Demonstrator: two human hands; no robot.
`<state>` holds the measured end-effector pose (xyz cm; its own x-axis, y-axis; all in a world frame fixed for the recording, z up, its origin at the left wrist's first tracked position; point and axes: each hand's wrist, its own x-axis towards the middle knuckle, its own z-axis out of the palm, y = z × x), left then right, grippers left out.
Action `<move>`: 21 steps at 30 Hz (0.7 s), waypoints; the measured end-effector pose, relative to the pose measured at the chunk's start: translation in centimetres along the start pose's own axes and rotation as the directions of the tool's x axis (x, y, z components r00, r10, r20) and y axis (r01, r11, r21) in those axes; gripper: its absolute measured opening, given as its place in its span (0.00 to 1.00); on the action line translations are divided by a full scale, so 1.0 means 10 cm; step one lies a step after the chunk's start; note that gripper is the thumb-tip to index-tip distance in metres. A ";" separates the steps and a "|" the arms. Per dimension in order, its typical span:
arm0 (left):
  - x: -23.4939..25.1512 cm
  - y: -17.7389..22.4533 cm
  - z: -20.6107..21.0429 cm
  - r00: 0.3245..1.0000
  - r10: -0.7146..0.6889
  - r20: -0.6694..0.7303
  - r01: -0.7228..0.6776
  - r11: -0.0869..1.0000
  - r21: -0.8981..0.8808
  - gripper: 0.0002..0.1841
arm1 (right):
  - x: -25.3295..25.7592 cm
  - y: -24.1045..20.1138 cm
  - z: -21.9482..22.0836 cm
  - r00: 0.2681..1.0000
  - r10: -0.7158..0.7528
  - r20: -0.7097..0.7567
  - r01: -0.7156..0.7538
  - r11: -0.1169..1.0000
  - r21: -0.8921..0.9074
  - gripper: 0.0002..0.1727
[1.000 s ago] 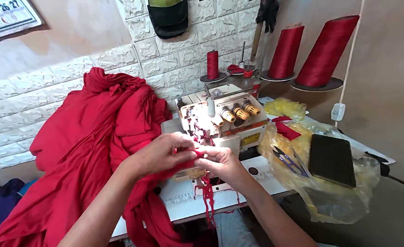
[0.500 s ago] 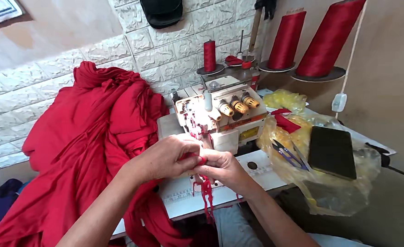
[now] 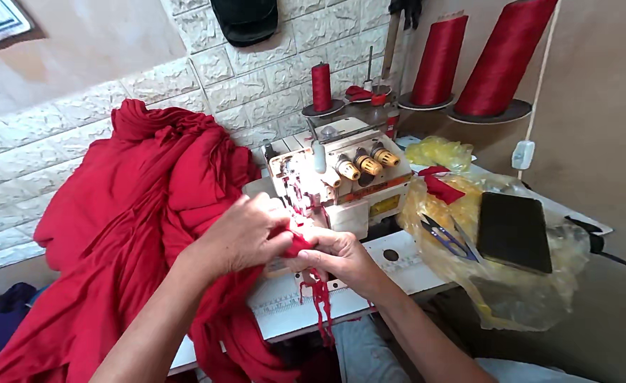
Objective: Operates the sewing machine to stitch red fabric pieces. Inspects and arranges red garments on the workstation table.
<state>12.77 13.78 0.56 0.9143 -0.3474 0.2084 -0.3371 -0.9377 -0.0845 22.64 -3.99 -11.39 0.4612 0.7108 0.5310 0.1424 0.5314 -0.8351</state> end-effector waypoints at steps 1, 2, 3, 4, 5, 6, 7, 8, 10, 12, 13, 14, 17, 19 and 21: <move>-0.01 -0.04 -0.01 1.000 -0.023 -0.009 0.023 1.000 0.014 0.18 | 0.00 0.00 0.00 1.000 0.009 -0.008 -0.009 1.000 0.001 0.06; -0.03 -0.06 -0.02 1.000 -0.027 -0.015 0.026 0.999 -0.021 0.18 | 0.01 0.00 0.00 1.000 0.010 -0.014 -0.010 1.000 -0.001 0.06; -0.05 -0.04 -0.04 1.000 -0.014 -0.015 0.013 0.997 -0.076 0.17 | 0.01 0.01 0.00 1.000 0.003 -0.018 -0.003 1.000 -0.009 0.06; -0.06 0.02 -0.04 1.000 0.005 -0.011 -0.006 0.992 -0.125 0.16 | 0.01 0.02 0.00 1.000 -0.013 -0.017 0.013 1.000 -0.026 0.06; -0.07 0.10 -0.04 1.000 0.023 -0.008 -0.024 0.989 -0.147 0.15 | 0.00 0.02 -0.01 0.999 -0.039 -0.006 0.038 0.997 -0.060 0.07; -0.08 0.20 -0.02 0.999 0.037 -0.011 -0.038 0.989 -0.144 0.15 | -0.03 0.02 -0.02 0.997 -0.071 0.006 0.071 0.990 -0.118 0.08; -0.09 0.27 0.01 0.999 0.043 -0.025 -0.046 0.992 -0.121 0.15 | -0.05 0.01 -0.02 0.994 -0.110 0.014 0.110 0.974 -0.198 0.10; -0.09 0.31 0.04 0.998 0.044 -0.051 -0.048 0.996 -0.081 0.16 | -0.08 0.00 -0.01 0.989 -0.148 0.011 0.145 0.953 -0.267 0.11; -0.13 0.31 0.12 0.995 0.018 -0.103 -0.020 1.000 -0.013 0.20 | -0.14 -0.01 0.02 0.982 -0.189 -0.021 0.171 0.924 -0.341 0.10; -0.16 0.27 0.20 0.995 -0.019 -0.100 0.021 1.000 0.021 0.27 | -0.17 0.00 0.05 0.985 -0.157 -0.073 0.127 0.941 -0.313 0.09; -0.17 0.25 0.25 0.995 -0.036 -0.098 0.038 0.999 0.013 0.27 | -0.17 0.01 0.06 0.987 -0.133 -0.090 0.102 0.954 -0.283 0.08; -0.18 0.24 0.29 0.993 -0.055 -0.107 0.054 0.999 -0.005 0.25 | -0.18 0.02 0.06 0.988 -0.117 -0.100 0.088 0.962 -0.259 0.08; -0.20 0.23 0.41 0.983 -0.108 -0.149 0.101 0.993 -0.057 0.19 | -0.16 0.04 0.07 0.986 -0.116 -0.123 0.086 0.970 -0.229 0.08; -0.21 0.24 0.48 0.973 -0.117 -0.201 0.104 0.992 -0.074 0.18 | -0.14 0.04 0.07 0.982 -0.122 -0.146 0.087 0.971 -0.224 0.07; -0.22 0.26 0.54 0.954 -0.124 -0.272 0.113 0.992 -0.055 0.17 | -0.14 0.04 0.08 0.976 -0.134 -0.173 0.094 0.970 -0.226 0.06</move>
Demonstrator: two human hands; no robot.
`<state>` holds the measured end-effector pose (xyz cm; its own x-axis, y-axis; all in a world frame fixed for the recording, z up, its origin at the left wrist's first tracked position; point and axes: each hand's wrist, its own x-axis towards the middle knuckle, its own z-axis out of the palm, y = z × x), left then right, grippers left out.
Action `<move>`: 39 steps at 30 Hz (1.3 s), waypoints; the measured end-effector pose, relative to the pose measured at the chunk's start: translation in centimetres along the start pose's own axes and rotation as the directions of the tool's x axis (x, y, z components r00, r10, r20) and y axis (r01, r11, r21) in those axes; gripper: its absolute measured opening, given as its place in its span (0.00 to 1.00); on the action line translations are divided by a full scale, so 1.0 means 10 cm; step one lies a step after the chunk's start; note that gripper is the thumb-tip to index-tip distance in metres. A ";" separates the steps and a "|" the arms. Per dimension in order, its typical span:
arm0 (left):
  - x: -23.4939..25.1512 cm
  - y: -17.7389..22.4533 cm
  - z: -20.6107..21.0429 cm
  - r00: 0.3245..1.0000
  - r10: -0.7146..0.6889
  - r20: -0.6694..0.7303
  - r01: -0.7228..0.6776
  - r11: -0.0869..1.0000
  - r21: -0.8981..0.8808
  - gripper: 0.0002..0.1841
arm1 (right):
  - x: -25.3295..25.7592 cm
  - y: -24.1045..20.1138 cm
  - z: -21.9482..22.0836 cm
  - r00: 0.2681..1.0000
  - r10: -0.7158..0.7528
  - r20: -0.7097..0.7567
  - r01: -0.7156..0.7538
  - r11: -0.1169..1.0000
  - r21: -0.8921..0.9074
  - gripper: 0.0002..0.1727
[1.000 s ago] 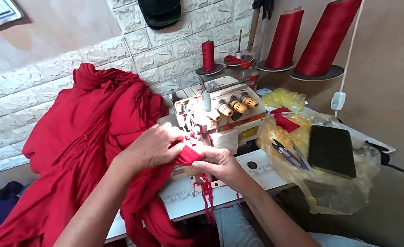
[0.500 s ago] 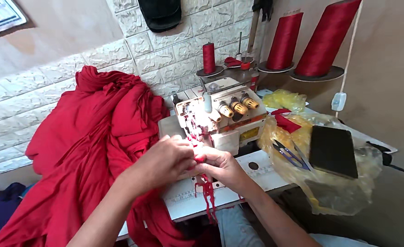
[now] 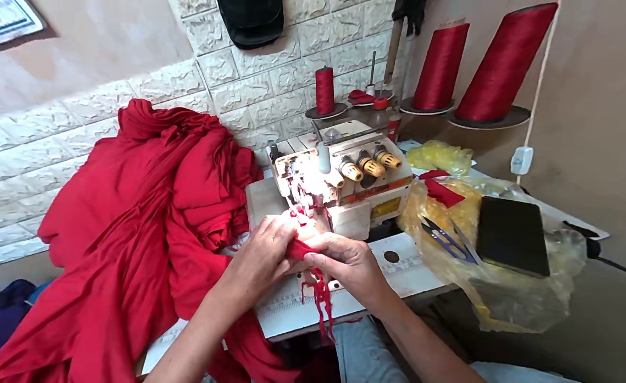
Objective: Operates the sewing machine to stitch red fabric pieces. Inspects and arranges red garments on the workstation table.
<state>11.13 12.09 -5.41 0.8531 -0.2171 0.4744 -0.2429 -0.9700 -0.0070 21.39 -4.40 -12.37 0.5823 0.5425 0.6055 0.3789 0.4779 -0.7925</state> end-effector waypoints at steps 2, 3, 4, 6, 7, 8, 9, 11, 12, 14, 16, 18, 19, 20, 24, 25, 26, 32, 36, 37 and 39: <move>-0.03 0.02 0.06 0.997 0.002 -0.072 -0.001 1.000 0.014 0.16 | -0.02 0.03 0.01 0.998 -0.048 -0.049 0.046 0.998 -0.052 0.06; -0.05 0.03 0.10 0.995 0.006 -0.102 -0.003 1.000 0.025 0.15 | -0.03 0.05 0.02 0.992 -0.096 -0.077 0.086 0.989 -0.120 0.06; -0.07 0.04 0.14 0.992 0.009 -0.129 -0.003 0.999 0.045 0.15 | -0.05 0.08 0.03 0.983 -0.149 -0.105 0.125 0.970 -0.208 0.07; -0.11 0.07 0.20 0.983 0.013 -0.183 0.003 0.996 0.090 0.14 | -0.08 0.12 0.04 0.965 -0.210 -0.156 0.147 0.928 -0.343 0.07; -0.13 0.10 0.22 0.981 0.004 -0.196 0.017 0.994 0.105 0.14 | -0.08 0.13 0.04 0.961 -0.215 -0.174 0.137 0.917 -0.376 0.07; -0.13 0.12 0.21 0.979 -0.015 -0.201 0.038 0.993 0.113 0.15 | -0.09 0.14 0.05 0.960 -0.209 -0.186 0.126 0.916 -0.380 0.07; -0.13 0.14 0.21 0.978 -0.034 -0.207 0.058 0.992 0.111 0.15 | -0.08 0.14 0.06 0.962 -0.199 -0.188 0.121 0.925 -0.361 0.08; -0.13 0.16 0.19 0.973 -0.062 -0.222 0.089 0.990 0.112 0.16 | -0.08 0.15 0.06 0.971 -0.165 -0.170 0.110 0.950 -0.292 0.09; -0.12 0.16 0.20 0.970 -0.071 -0.234 0.100 0.988 0.117 0.17 | -0.07 0.15 0.07 0.976 -0.148 -0.163 0.102 0.961 -0.258 0.09; -0.08 0.16 0.21 0.962 -0.102 -0.254 0.139 0.981 0.132 0.16 | -0.04 0.13 0.09 0.979 -0.113 -0.170 0.067 0.964 -0.258 0.09; -0.04 0.15 0.22 0.956 -0.146 -0.255 0.188 0.971 0.147 0.16 | -0.02 0.11 0.10 0.979 -0.071 -0.191 0.007 0.948 -0.318 0.11; 0.00 0.11 0.24 0.951 -0.176 -0.255 0.220 0.963 0.154 0.14 | -0.01 0.10 0.11 0.977 -0.044 -0.210 -0.029 0.943 -0.333 0.11; 0.03 0.09 0.25 0.947 -0.190 -0.258 0.236 0.959 0.159 0.13 | -0.02 0.10 0.12 0.975 -0.049 -0.218 -0.025 0.947 -0.321 0.11; 0.05 0.06 0.26 0.943 -0.211 -0.256 0.257 0.953 0.161 0.13 | -0.04 0.11 0.13 0.973 -0.066 -0.221 -0.005 0.952 -0.306 0.11; 0.12 0.03 0.26 0.907 -0.355 -0.228 0.379 0.923 0.071 0.12 | -0.16 0.13 0.14 0.970 -0.120 -0.211 0.068 0.969 -0.237 0.12; 0.14 0.04 0.26 0.891 -0.398 -0.219 0.416 0.908 0.044 0.11 | -0.18 0.13 0.15 0.970 -0.127 -0.207 0.078 0.970 -0.232 0.12; 0.16 0.05 0.27 0.874 -0.439 -0.207 0.453 0.891 0.024 0.11 | -0.21 0.14 0.15 0.970 -0.134 -0.204 0.086 0.969 -0.230 0.12; 0.31 0.41 0.03 0.665 -0.745 -0.054 0.745 0.658 0.106 0.16 | -0.33 0.12 0.21 0.982 -0.159 -0.101 0.132 0.963 -0.236 0.11; 0.19 0.86 -0.51 0.681 -0.637 0.361 0.699 0.713 -0.061 0.16 | -0.34 0.07 0.22 0.999 -0.041 0.033 0.042 0.999 -0.031 0.32; 0.14 0.92 -0.47 0.760 -0.517 0.393 0.606 0.782 -0.143 0.15 | -0.35 0.07 0.16 0.996 0.012 0.089 -0.015 0.999 0.037 0.43; 0.08 0.99 -0.25 0.851 -0.350 0.393 0.472 0.837 -0.278 0.12 | -0.34 0.02 0.12 0.998 0.044 0.034 -0.044 0.999 0.011 0.45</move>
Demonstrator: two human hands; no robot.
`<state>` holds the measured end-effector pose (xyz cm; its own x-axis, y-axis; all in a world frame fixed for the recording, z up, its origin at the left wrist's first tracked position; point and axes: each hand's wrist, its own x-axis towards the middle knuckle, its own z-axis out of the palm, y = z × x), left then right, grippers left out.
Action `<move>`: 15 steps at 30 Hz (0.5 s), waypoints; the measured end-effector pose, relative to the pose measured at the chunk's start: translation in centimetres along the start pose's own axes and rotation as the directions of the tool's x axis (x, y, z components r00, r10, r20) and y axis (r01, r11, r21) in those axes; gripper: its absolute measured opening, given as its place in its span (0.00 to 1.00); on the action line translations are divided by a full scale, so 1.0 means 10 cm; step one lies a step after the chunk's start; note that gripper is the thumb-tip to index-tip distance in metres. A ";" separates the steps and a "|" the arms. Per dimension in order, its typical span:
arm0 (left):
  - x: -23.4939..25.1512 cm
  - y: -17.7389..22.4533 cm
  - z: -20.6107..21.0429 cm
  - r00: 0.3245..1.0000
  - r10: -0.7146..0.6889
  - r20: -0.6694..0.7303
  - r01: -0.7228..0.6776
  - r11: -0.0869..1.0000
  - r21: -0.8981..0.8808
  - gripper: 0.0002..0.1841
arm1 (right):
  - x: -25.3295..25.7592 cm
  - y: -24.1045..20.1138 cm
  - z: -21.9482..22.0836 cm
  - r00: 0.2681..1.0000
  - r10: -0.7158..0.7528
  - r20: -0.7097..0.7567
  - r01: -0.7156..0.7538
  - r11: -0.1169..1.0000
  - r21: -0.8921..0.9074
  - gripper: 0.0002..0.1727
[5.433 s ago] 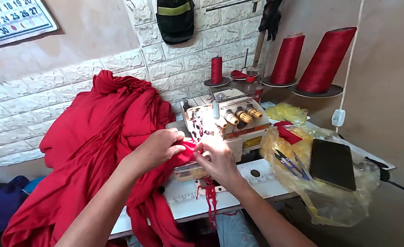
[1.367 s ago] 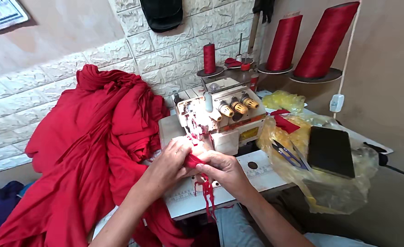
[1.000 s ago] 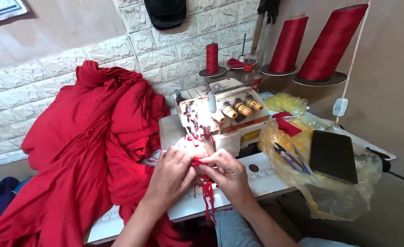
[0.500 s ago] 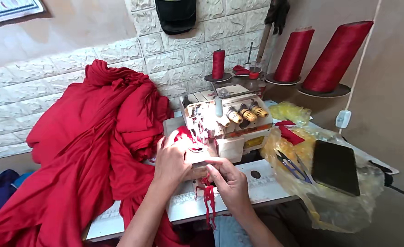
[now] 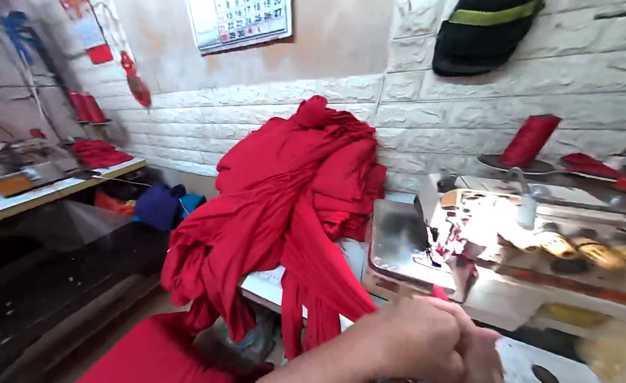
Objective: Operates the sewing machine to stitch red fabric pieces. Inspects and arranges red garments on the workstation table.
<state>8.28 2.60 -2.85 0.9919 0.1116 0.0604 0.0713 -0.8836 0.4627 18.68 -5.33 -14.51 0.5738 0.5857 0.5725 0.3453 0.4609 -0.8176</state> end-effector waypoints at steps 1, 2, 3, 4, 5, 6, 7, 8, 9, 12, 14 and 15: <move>0.07 -0.07 0.16 0.999 0.048 -0.001 -0.048 0.998 -0.039 0.13 | 0.02 -0.03 -0.04 0.998 -0.011 -0.067 0.002 0.990 -0.141 0.41; 0.16 -0.16 0.34 0.997 0.079 -0.024 -0.080 0.995 -0.060 0.15 | 0.04 -0.03 -0.10 0.992 -0.039 -0.122 -0.003 0.943 -0.332 0.38; 0.25 -0.22 0.49 0.996 0.079 -0.042 -0.082 0.995 -0.062 0.17 | 0.06 -0.04 -0.15 0.987 -0.052 -0.150 -0.032 0.862 -0.507 0.35; 0.31 -0.26 0.60 0.996 0.068 -0.057 -0.071 0.996 -0.056 0.18 | 0.08 -0.03 -0.17 0.984 -0.043 -0.174 -0.076 0.781 -0.620 0.31; 0.35 -0.29 0.65 0.997 0.050 -0.058 -0.053 0.998 -0.045 0.19 | 0.08 -0.01 -0.16 0.978 -0.020 -0.206 -0.127 0.725 -0.677 0.28; 0.35 -0.32 0.67 0.998 0.036 -0.054 -0.038 0.999 -0.036 0.18 | 0.07 0.01 -0.14 0.968 0.003 -0.250 -0.182 0.693 -0.697 0.27; 0.34 -0.36 0.68 0.997 0.045 -0.060 -0.047 0.999 -0.025 0.16 | 0.07 0.02 -0.13 0.958 0.011 -0.286 -0.214 0.693 -0.689 0.27; 0.30 -0.40 0.66 0.995 0.074 -0.063 -0.075 0.997 -0.018 0.15 | 0.06 0.04 -0.14 0.952 0.006 -0.305 -0.217 0.714 -0.666 0.27; 0.22 -0.44 0.61 0.990 0.125 -0.063 -0.126 0.992 -0.016 0.13 | 0.04 0.06 -0.16 0.953 -0.005 -0.304 -0.199 0.744 -0.638 0.27; -0.24 -0.50 0.15 0.961 0.258 0.100 -0.254 0.966 -0.051 0.11 | 0.01 0.14 -0.23 0.972 0.000 -0.235 -0.118 0.864 -0.489 0.27; -0.71 -0.61 -0.28 0.977 0.212 0.027 -0.211 0.976 -0.046 0.09 | 0.01 0.17 -0.23 0.975 0.014 -0.222 -0.109 0.900 -0.422 0.25; -0.99 -0.69 -0.50 0.986 0.123 -0.113 -0.124 0.992 -0.001 0.10 | 0.01 0.19 -0.23 0.975 0.006 -0.224 -0.100 0.907 -0.409 0.24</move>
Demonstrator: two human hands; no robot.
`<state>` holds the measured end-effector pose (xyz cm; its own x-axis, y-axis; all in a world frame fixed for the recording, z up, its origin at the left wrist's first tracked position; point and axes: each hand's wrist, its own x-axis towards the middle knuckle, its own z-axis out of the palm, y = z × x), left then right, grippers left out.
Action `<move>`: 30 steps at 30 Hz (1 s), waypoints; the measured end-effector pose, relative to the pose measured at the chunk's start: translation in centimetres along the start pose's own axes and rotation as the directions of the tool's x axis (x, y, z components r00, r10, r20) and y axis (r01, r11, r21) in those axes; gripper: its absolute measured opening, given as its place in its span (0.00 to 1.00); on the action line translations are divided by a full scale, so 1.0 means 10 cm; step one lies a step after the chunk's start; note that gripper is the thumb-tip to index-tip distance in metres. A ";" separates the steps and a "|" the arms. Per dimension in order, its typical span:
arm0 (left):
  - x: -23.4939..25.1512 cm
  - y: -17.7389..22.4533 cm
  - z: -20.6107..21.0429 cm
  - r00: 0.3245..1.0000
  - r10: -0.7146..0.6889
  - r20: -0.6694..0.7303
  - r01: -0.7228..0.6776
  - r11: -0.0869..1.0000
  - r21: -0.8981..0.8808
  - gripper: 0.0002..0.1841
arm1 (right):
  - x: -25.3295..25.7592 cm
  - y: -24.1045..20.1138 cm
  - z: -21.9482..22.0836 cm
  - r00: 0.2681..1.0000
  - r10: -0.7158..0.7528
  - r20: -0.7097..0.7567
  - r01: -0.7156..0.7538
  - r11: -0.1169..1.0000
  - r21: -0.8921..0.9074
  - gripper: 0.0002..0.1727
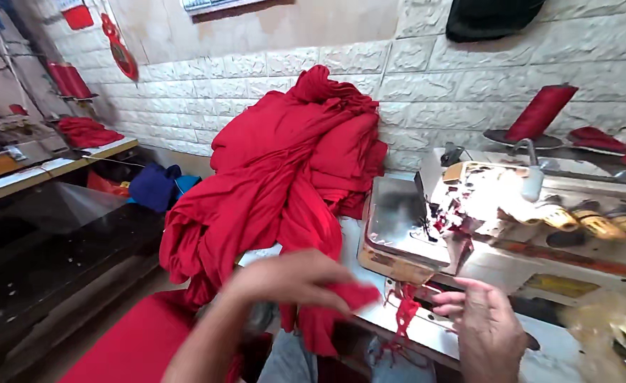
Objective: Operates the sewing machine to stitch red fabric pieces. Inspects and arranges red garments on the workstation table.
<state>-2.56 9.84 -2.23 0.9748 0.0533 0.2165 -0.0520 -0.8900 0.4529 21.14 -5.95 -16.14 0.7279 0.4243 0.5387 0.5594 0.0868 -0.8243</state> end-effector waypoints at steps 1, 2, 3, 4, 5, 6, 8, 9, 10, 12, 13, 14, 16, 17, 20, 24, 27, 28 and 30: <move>-0.28 -0.06 -0.24 0.973 -0.125 -0.194 0.139 0.989 0.056 0.10 | 0.01 0.02 0.01 1.000 -0.020 -0.012 0.020 1.000 0.012 0.23; -0.56 -0.15 -0.46 0.871 -0.229 -0.434 0.299 0.949 0.100 0.11 | 0.02 0.04 0.02 0.999 -0.045 -0.024 0.045 0.999 0.020 0.22; -0.84 -0.26 -0.66 0.675 -0.262 -0.690 0.468 0.875 0.126 0.13 | 0.02 0.04 0.03 0.997 -0.072 -0.034 0.073 0.997 0.026 0.21; -1.11 -0.35 -0.82 0.409 -0.220 -0.886 0.654 0.747 0.117 0.19 | 0.02 0.05 0.03 0.995 -0.093 -0.040 0.094 0.995 0.030 0.20; -1.37 -0.42 -0.94 0.162 -0.167 -0.973 0.802 0.596 0.032 0.28 | 0.01 0.04 0.03 0.993 -0.107 -0.042 0.108 0.994 0.028 0.20; -1.64 -0.46 -0.99 -0.013 -0.127 -0.992 0.867 0.493 -0.074 0.39 | 0.01 0.04 0.04 0.991 -0.122 -0.050 0.124 0.992 0.030 0.20; -1.98 -0.43 -0.87 -0.213 -0.092 -0.973 0.869 0.437 -0.231 0.49 | 0.00 0.05 0.04 0.985 -0.152 -0.080 0.156 0.987 0.046 0.19; -2.01 -0.39 -0.72 -0.244 -0.086 -0.966 0.839 0.481 -0.255 0.48 | 0.00 0.05 0.05 0.980 -0.171 -0.102 0.177 0.983 0.056 0.18; -1.98 -0.35 -0.52 -0.217 -0.091 -0.972 0.801 0.552 -0.231 0.42 | -0.01 0.06 0.06 0.973 -0.197 -0.119 0.205 0.977 0.063 0.17; -1.86 -0.36 -0.05 -0.062 -0.172 -0.983 0.730 0.664 -0.162 0.28 | -0.04 0.02 0.08 0.959 -0.252 -0.127 0.262 0.963 0.065 0.17; -1.75 -0.37 0.21 0.033 -0.272 -0.962 0.682 0.709 -0.177 0.22 | -0.08 -0.04 0.11 0.958 -0.266 -0.108 0.274 0.959 0.068 0.17; -1.62 -0.38 0.48 0.139 -0.390 -0.910 0.629 0.745 -0.223 0.19 | -0.13 -0.12 0.16 0.960 -0.272 -0.065 0.276 0.958 0.078 0.17; -1.35 -0.37 1.02 0.338 -0.597 -0.727 0.561 0.748 -0.354 0.19 | -0.25 -0.30 0.32 0.954 -0.287 0.083 0.278 0.955 0.107 0.16; -1.21 -0.36 1.27 0.409 -0.656 -0.635 0.542 0.734 -0.409 0.18 | -0.30 -0.38 0.43 0.938 -0.308 0.158 0.293 0.950 0.109 0.16; -0.89 -0.39 1.75 0.551 -0.698 -0.457 0.516 0.715 -0.472 0.22 | -0.40 -0.56 0.83 0.879 -0.347 0.326 0.368 0.930 -0.001 0.17; -0.70 -0.30 1.87 0.674 -0.536 -0.508 0.482 0.840 -0.248 0.16 | -0.43 -0.71 1.12 0.842 -0.216 0.494 0.370 0.898 -0.238 0.13; -0.75 -0.13 1.78 0.736 -0.387 -0.556 0.413 0.907 -0.085 0.16 | -0.39 -0.67 1.15 0.864 -0.392 0.317 0.470 0.854 -0.223 0.07; -0.79 -0.07 1.74 0.732 -0.386 -0.562 0.409 0.908 -0.091 0.16 | -0.37 -0.68 1.13 0.869 -0.422 0.257 0.472 0.863 -0.181 0.09; -0.88 0.05 1.63 0.708 -0.431 -0.559 0.429 0.892 -0.143 0.16 | -0.34 -0.71 1.05 0.892 -0.402 0.205 0.418 0.907 -0.040 0.11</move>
<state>-7.65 1.56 -18.06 0.5914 0.6743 0.4422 0.3410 -0.7060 0.6207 10.52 1.44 -13.93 0.3432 0.5284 0.7765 0.8281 0.2199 -0.5156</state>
